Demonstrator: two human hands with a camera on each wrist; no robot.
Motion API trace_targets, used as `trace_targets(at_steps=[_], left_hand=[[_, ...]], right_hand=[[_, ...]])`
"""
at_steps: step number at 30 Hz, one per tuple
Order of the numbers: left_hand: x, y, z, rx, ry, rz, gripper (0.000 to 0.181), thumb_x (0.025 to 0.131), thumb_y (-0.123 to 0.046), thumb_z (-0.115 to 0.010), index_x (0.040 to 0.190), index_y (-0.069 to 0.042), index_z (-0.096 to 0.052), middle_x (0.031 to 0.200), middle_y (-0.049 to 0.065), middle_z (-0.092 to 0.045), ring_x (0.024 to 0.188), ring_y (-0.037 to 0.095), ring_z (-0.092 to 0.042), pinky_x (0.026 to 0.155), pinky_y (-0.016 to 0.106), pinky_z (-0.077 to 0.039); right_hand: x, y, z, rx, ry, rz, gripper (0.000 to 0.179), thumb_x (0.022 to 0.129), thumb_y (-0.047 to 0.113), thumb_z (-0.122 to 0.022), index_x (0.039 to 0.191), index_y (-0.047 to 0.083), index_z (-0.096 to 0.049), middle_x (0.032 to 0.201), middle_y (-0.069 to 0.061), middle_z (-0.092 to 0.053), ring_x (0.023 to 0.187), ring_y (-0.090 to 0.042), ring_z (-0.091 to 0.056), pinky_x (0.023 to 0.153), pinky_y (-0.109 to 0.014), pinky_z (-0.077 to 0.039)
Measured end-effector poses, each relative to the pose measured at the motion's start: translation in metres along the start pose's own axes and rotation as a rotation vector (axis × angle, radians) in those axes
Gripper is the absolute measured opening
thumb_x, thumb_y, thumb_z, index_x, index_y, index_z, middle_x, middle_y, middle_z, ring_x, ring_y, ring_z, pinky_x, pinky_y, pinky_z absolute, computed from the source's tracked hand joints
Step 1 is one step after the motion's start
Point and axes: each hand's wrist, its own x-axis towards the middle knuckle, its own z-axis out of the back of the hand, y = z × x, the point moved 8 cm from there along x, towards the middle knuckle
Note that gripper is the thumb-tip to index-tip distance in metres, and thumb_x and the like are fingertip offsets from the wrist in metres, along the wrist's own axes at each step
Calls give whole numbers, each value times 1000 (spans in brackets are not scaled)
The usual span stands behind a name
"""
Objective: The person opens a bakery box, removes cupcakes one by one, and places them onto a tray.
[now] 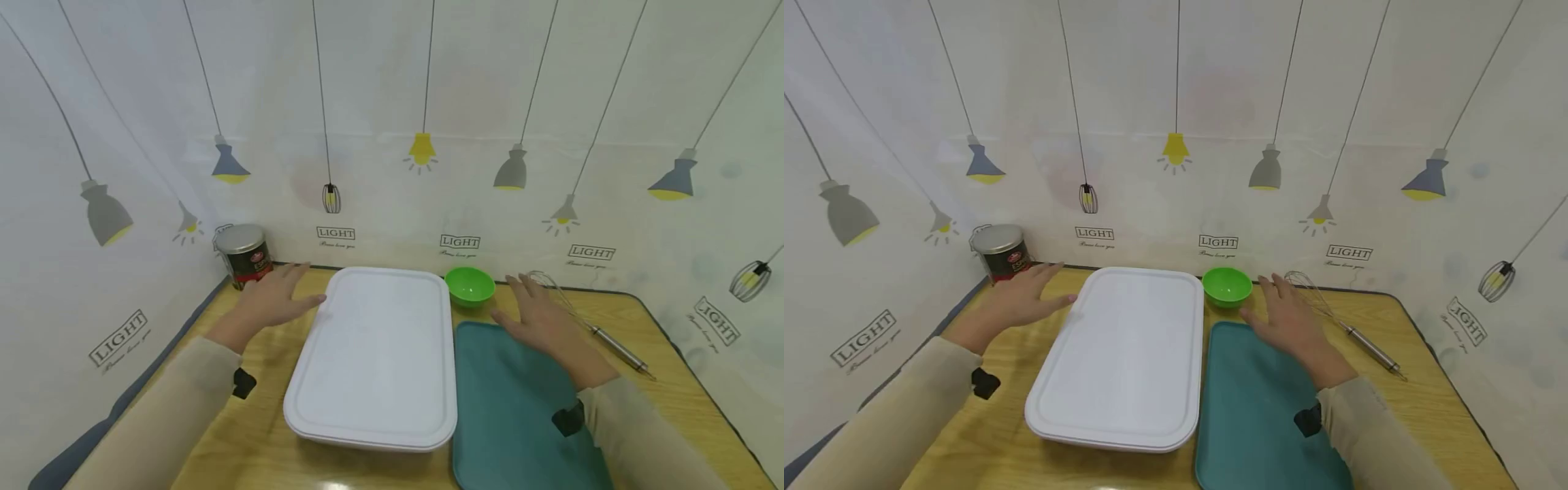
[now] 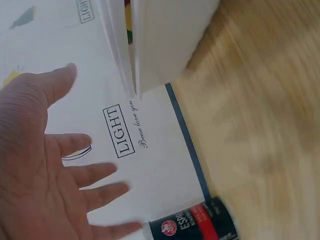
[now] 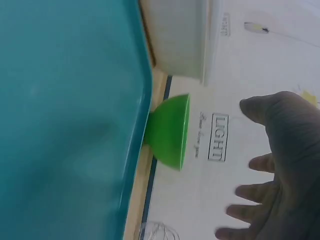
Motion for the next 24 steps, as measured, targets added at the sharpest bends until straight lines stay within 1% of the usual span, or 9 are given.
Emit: trace_targets(at_steps=[2, 3, 5, 7, 8, 11, 14, 18, 24], left_hand=[[0, 0, -8, -113, 34, -21, 95, 94, -73, -43, 161, -8, -21, 158, 25, -33, 140, 49, -36, 106, 71, -30], [0, 0, -12, -159, 52, -27, 93, 95, -70, -44, 160, -6, -23, 154, 25, -39, 136, 48, -42, 105, 68, -36], [0, 2, -23, -263, 90, -24, 91, 97, -67, -46, 157, -2, -27, 148, 25, -47, 128, 45, -52, 102, 60, -43], [-1, 2, -32, -355, 122, -15, 85, 98, -61, -51, 154, 0, -34, 140, 24, -55, 113, 39, -64, 93, 52, -52], [-2, 1, -35, -384, 136, -11, 82, 98, -59, -52, 152, 1, -37, 136, 24, -58, 106, 36, -67, 88, 48, -56], [-4, -3, -41, -473, 156, 3, 74, 98, -50, -59, 146, 5, -45, 125, 24, -62, 86, 26, -71, 71, 38, -60], [-6, -7, -46, -534, 174, 24, 67, 98, -43, -63, 139, 8, -51, 109, 21, -66, 78, 21, -70, 65, 34, -60], [-10, -8, -52, -568, 198, 61, 61, 98, -39, -65, 135, 9, -55, 91, 14, -64, 72, 21, -70, 64, 34, -60], [-11, -7, -54, -580, 192, 95, 58, 98, -34, -65, 134, 9, -55, 88, 14, -62, 71, 21, -70, 63, 34, -60]], right_hand=[[0, 10, -4, 103, 15, 28, 80, 101, 52, -52, 155, -3, -29, 156, -31, -31, 141, -52, -31, 107, -69, -31], [-1, 15, -7, 152, 29, 34, 77, 101, 49, -53, 153, -4, -32, 153, -30, -36, 139, -51, -36, 106, -68, -35], [-2, 25, -13, 241, 50, 53, 70, 102, 44, -55, 149, -5, -39, 147, -29, -46, 133, -48, -45, 104, -63, -41], [-3, 35, -20, 310, 79, 57, 63, 102, 42, -56, 144, -5, -47, 138, -26, -56, 126, -44, -54, 100, -58, -47], [-3, 38, -25, 339, 96, 49, 61, 102, 42, -56, 142, -4, -50, 133, -23, -60, 123, -41, -58, 97, -56, -49], [-2, 48, -36, 402, 143, 29, 58, 101, 44, -57, 137, -1, -56, 123, -15, -68, 115, -33, -63, 93, -49, -53], [-2, 53, -47, 469, 183, -13, 61, 99, 49, -59, 136, 1, -59, 120, -12, -70, 112, -30, -64, 89, -46, -55], [-2, 59, -59, 563, 211, -29, 58, 96, 52, -62, 132, 6, -64, 117, -8, -70, 107, -24, -65, 85, -41, -56], [-3, 68, -70, 699, 221, -33, 50, 96, 49, -64, 123, 7, -68, 102, -2, -72, 93, -18, -67, 77, -36, -57]])
